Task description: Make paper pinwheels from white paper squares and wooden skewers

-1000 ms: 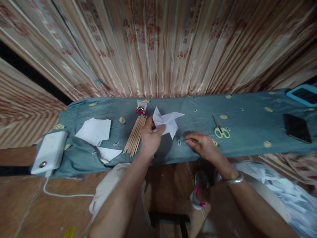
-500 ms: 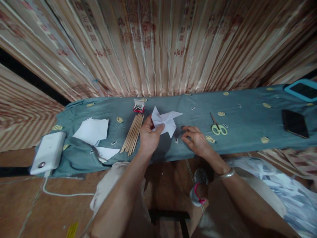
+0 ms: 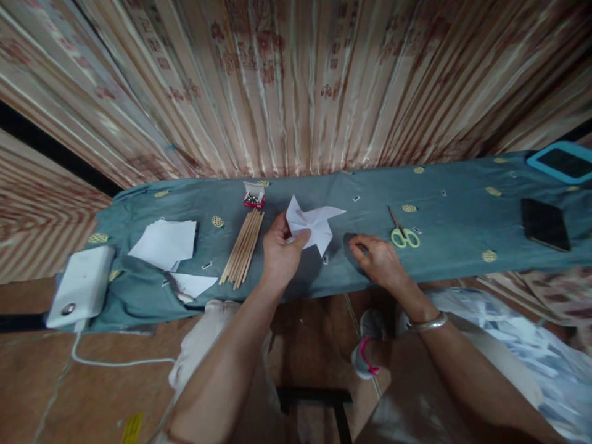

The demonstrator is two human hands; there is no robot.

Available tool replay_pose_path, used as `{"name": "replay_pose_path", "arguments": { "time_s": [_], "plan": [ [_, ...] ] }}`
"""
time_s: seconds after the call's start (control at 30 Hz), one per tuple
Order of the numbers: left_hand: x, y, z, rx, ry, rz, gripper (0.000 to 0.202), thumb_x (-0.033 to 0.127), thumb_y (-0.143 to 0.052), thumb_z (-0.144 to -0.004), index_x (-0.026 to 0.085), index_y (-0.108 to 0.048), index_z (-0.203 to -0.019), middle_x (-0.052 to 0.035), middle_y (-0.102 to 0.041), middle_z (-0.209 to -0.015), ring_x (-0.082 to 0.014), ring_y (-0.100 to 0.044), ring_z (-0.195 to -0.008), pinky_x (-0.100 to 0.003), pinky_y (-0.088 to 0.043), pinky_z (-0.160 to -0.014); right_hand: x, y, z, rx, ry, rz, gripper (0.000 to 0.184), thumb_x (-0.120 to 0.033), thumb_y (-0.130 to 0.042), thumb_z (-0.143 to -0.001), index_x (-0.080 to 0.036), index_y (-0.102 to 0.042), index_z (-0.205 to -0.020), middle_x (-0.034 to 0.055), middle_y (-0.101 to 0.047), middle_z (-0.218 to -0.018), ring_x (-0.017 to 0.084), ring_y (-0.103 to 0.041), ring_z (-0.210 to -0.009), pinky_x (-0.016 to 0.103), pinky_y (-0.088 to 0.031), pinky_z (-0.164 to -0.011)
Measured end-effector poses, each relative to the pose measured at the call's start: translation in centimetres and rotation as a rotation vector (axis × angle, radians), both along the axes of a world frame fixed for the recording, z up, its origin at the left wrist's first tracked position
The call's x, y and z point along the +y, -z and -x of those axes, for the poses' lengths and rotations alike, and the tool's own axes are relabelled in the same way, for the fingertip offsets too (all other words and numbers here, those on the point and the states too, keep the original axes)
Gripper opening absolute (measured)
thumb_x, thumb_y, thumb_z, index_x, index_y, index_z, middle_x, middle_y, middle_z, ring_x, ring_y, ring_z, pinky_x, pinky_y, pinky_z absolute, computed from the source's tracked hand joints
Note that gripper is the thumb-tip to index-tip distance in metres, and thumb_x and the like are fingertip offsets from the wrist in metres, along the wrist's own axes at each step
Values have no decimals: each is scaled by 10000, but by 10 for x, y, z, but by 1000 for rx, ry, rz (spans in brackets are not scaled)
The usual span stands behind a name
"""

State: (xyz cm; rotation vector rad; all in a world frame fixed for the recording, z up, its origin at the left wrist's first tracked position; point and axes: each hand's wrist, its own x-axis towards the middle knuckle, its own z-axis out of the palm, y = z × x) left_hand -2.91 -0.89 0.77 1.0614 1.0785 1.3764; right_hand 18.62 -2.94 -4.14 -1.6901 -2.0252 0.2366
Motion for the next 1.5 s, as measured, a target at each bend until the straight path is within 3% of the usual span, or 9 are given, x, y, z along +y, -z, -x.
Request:
{"name": "replay_pose_path", "arguments": {
  "time_s": [0.2,0.43,0.7,0.97,1.5],
  "plan": [
    [-1,-2,-8,1,7,-15,314,184,-691,-609,170,-626,-916,-14,-702,-829,-159,-643,-739,-265,-499,-711,2,-7,6,-46,58,75,207,-273,-510,-876,-239,-713,-906,56,-753,-849,233,-703,-787,309,-512,-710],
    [-1,-2,-9,3,23,-10,333,167,-692,-617,162,-624,-944,-20,-707,-841,-157,-648,-742,-263,-509,-715,4,-3,-1,-15,-127,124,281,-115,-522,-827,-225,-724,-989,52,-742,-1036,223,-669,-981,344,-497,-899],
    [-1,0,-8,-18,43,8,397,180,-704,-605,152,-617,-991,-13,-696,-847,-146,-637,-754,-262,-497,-743,1,-11,6,-98,-205,161,190,-138,-558,-850,-186,-723,-930,88,-737,-977,243,-654,-938,345,-490,-860],
    [-2,0,-9,-67,50,22,366,179,-700,-600,167,-621,-957,-7,-701,-825,-136,-632,-724,-242,-495,-700,-6,-19,9,-204,-154,219,142,-186,-554,-875,-188,-697,-875,74,-729,-870,223,-649,-832,295,-447,-747],
    [-2,2,-13,-133,46,14,355,192,-754,-580,163,-660,-921,-31,-724,-883,-156,-650,-791,-270,-508,-760,-19,-13,14,-365,-233,33,237,-97,-401,-900,-173,-595,-788,86,-660,-746,227,-557,-743,333,-392,-762]
  ]
}}
